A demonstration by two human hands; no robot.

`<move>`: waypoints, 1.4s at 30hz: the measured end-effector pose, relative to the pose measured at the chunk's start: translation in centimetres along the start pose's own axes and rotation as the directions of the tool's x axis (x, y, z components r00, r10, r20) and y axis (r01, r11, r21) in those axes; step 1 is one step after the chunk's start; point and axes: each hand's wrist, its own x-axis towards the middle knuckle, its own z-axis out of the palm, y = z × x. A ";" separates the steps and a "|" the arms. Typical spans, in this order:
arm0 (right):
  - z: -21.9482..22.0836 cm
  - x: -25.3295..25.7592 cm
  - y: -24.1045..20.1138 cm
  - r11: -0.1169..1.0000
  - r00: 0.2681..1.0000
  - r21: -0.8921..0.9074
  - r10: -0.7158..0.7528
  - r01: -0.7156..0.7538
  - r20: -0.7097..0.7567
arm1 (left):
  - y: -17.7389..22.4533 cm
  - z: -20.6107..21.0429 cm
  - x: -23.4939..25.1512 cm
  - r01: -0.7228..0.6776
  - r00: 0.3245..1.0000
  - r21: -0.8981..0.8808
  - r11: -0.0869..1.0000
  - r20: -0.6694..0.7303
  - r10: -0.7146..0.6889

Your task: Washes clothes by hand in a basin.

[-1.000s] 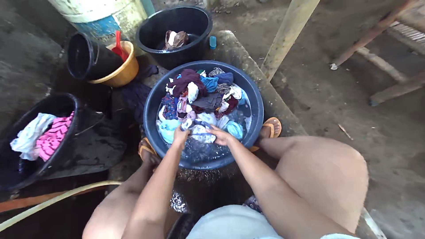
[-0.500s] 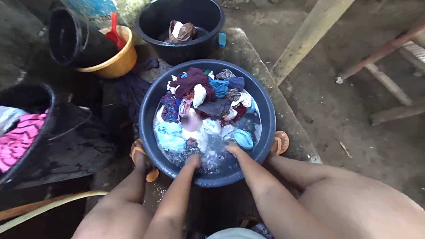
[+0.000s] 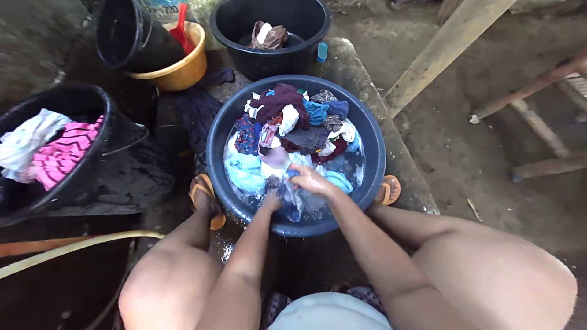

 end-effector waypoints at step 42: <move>3.5 4.9 16.6 0.885 0.889 0.101 0.446 -0.455 0.103 | 3.8 -2.7 0.4 -0.185 0.950 0.210 0.960 0.286 0.121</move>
